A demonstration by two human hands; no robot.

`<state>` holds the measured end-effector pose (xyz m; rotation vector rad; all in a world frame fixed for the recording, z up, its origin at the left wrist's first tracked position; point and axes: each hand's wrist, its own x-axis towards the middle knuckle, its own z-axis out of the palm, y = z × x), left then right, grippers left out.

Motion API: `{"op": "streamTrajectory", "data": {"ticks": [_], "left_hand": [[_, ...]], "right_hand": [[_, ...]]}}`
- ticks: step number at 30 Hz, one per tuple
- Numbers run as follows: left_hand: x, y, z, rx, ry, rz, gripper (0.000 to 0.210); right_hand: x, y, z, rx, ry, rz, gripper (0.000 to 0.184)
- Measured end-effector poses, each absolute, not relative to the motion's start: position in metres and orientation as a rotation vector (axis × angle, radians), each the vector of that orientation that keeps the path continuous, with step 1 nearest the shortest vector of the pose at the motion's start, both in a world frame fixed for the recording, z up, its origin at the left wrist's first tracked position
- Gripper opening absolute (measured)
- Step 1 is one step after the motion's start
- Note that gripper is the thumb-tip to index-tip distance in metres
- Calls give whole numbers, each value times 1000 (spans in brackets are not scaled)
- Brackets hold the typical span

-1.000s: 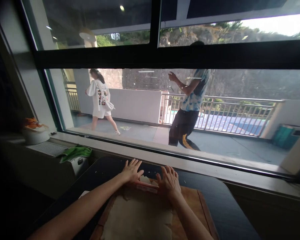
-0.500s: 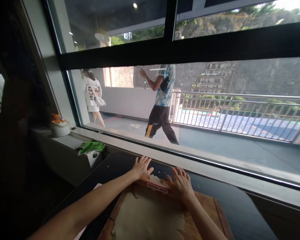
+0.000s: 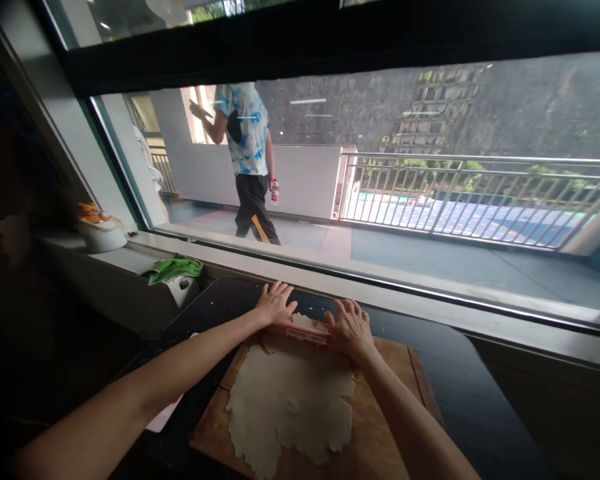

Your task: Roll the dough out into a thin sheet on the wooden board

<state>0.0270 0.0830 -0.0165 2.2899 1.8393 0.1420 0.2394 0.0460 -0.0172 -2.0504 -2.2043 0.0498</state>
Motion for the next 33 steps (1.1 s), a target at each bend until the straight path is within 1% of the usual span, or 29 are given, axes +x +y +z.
{"op": "streamTrajectory", "data": {"ticks": [3,6,10,13,16,19,21,26,29,33], "left_hand": [[15,55,-32,2340,1679,81,63],[5,40,-43,2392,1618,124,59],[17,77,-36,2327,1797,192,57],[27,104,-29,2332,1983,380,50],[21,89,-35,2442,1897,506,46],[9,55,-45,2597,1662,478,47],[6,46,-46,2633,1610,430,48],[19,85,-32,2435,1847,388,51],[21,92,-29,2461,1903,577,44],[15,50,-35,2482,1781,972,34]], "right_hand": [[242,11,-29,-1898,-2363,62,48],[244,-9,-40,-1751,-2406,-11,46],[243,32,-30,-1880,-2240,-40,47],[241,61,-19,-2030,-2075,-1,49],[240,45,-21,-1976,-2150,26,47],[241,9,-30,-1784,-2344,26,43],[241,1,-32,-1725,-2377,-13,41],[237,43,-22,-1964,-2105,-60,44],[237,51,-21,-1974,-2036,-95,41],[237,21,-33,-1905,-2098,-151,36]]}}
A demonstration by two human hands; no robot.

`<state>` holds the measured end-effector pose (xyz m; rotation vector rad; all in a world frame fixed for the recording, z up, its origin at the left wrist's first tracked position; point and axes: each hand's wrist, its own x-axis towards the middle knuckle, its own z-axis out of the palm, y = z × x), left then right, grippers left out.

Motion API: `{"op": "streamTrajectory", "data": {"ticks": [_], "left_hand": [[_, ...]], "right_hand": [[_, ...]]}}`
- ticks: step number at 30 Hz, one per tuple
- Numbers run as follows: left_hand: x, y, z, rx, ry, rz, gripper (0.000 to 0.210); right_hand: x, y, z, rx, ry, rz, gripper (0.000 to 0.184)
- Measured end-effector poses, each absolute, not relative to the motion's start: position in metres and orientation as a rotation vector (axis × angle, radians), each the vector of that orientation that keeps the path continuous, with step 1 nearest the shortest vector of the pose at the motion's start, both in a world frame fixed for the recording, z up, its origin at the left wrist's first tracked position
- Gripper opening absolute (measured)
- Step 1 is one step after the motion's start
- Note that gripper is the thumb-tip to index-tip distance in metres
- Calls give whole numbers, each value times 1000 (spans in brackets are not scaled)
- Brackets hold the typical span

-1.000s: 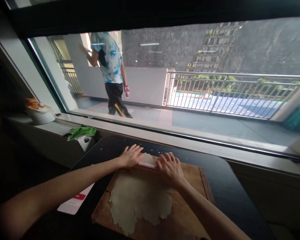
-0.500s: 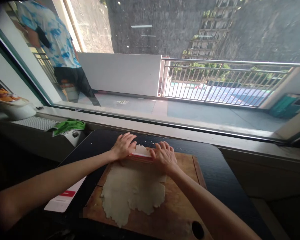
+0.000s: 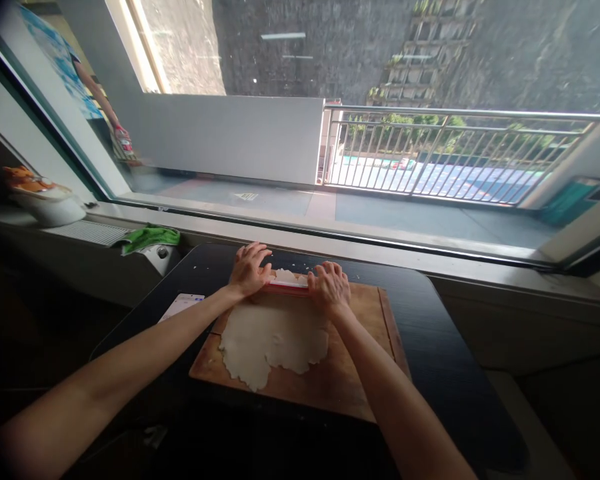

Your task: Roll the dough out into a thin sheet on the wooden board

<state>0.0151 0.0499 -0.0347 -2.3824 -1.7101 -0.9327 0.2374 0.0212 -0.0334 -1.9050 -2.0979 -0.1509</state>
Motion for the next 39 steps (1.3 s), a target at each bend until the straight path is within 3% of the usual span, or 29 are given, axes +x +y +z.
{"op": "streamTrajectory", "data": {"ticks": [5,8,12,15,21,24,27,33,39], "left_hand": [[15,-12,-28,-2444,-1483,-1313,26],[6,-23,-21,-2548,-1647,-1335,18],[-20,-21,-16,-2487,-2176,-1026,14],[-33,-25,-15,-2459,-2275,-824,15],[-18,-57,-14,-2850,-1660,-714,17],[-2,-76,-22,-3051,-1331,-601,44],[9,-86,-29,-3053,-1339,-411,67],[18,-86,-26,-2963,-1315,-193,44],[34,-100,-19,-2895,-1376,-128,50]], "right_hand": [[239,-2,-39,-1890,-2050,-104,36],[247,-7,-31,-1840,-2057,76,40],[264,-21,-24,-1687,-2234,197,46],[271,-32,-24,-1676,-2358,164,51],[272,-35,-20,-1771,-2371,156,26],[278,-34,-17,-1822,-2294,123,25],[288,-33,-18,-1912,-2246,96,28],[295,-36,-18,-1990,-2263,143,29],[287,-34,-7,-2061,-2331,211,24]]}}
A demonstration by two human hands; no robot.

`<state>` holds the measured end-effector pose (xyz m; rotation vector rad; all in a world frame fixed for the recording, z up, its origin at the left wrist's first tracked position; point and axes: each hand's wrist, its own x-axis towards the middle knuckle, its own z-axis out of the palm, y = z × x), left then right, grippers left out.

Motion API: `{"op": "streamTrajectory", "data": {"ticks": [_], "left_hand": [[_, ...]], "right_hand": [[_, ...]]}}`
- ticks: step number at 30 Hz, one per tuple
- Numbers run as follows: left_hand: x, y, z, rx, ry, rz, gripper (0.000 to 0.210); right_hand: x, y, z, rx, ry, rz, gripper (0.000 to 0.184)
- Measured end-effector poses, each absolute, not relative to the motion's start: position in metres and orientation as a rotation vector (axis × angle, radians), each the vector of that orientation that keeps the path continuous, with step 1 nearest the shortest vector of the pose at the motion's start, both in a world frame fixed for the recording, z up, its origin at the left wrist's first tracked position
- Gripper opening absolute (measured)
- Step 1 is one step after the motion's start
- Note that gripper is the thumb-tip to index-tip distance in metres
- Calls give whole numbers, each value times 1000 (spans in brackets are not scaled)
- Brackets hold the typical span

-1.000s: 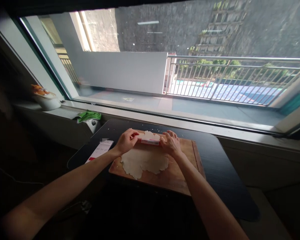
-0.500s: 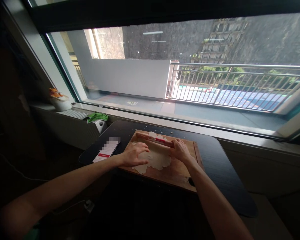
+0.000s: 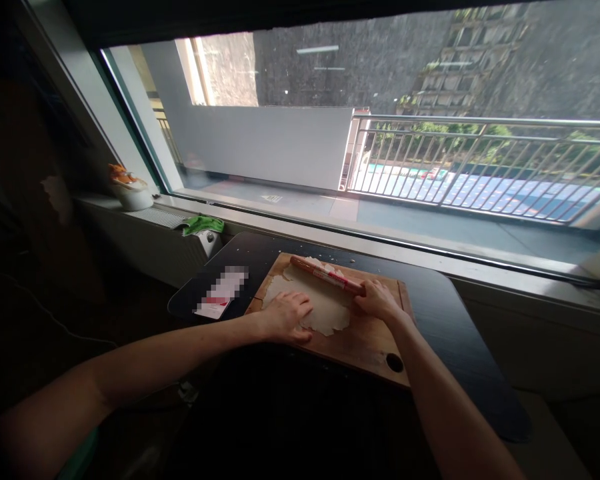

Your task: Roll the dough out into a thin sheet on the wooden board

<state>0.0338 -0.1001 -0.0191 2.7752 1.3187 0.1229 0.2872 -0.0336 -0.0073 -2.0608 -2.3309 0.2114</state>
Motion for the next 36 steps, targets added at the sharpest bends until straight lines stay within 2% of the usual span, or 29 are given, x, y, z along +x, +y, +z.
{"op": "streamTrajectory", "data": {"ticks": [5,10,13,19,29,36], "left_hand": [[34,-102,-21,2790,1249,102,41],[14,-95,-38,2719,1116,96,62],[5,-88,-47,2647,1155,100,68],[-7,-64,-44,2665,1189,63,69],[-2,-75,-43,2675,1230,26,74],[10,-96,-45,2620,1316,74,74]], "right_hand": [[283,-38,-2,-2084,-2349,196,25],[285,-40,-6,-2056,-2347,167,30],[288,-37,-11,-2036,-2342,161,28],[292,-34,-17,-1998,-2328,164,22],[302,-31,-17,-1964,-2384,168,27],[309,-30,-15,-1901,-2323,273,18]]}}
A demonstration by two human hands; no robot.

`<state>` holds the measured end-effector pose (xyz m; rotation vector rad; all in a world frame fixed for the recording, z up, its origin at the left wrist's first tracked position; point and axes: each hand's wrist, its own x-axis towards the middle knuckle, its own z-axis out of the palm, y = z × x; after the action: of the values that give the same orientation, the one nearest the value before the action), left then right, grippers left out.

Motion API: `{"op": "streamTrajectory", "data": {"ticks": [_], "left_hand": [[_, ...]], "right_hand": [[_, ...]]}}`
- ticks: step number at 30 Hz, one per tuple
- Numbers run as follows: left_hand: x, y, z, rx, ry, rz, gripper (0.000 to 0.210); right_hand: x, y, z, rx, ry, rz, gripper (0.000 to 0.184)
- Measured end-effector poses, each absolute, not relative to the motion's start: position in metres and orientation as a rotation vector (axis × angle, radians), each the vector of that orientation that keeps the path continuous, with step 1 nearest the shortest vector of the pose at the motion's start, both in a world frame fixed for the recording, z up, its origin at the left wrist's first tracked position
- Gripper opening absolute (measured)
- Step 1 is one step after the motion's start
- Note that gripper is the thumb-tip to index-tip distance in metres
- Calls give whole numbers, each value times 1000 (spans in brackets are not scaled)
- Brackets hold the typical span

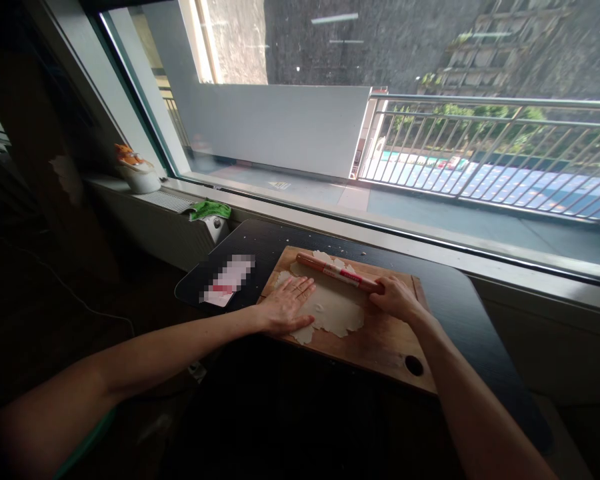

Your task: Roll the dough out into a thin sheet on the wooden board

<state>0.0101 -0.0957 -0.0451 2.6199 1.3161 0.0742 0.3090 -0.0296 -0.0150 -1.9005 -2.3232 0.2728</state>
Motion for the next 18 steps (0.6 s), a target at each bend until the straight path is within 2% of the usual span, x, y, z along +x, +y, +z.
{"op": "streamTrajectory", "data": {"ticks": [5,7,10,14,18], "left_hand": [[20,-70,-15,2574,1510,605,40],[25,-49,1,2566,1570,752,33],[30,-16,10,2628,1558,641,36],[28,11,-8,2582,1598,302,49],[28,19,-25,2438,1707,201,57]], "right_hand": [[296,-34,-9,-1866,-2247,380,14],[288,-34,-6,-1859,-2300,424,16],[274,-30,-1,-1886,-2383,404,24],[253,-19,-3,-1931,-2262,209,46],[239,-11,-18,-1909,-2289,37,43]]}}
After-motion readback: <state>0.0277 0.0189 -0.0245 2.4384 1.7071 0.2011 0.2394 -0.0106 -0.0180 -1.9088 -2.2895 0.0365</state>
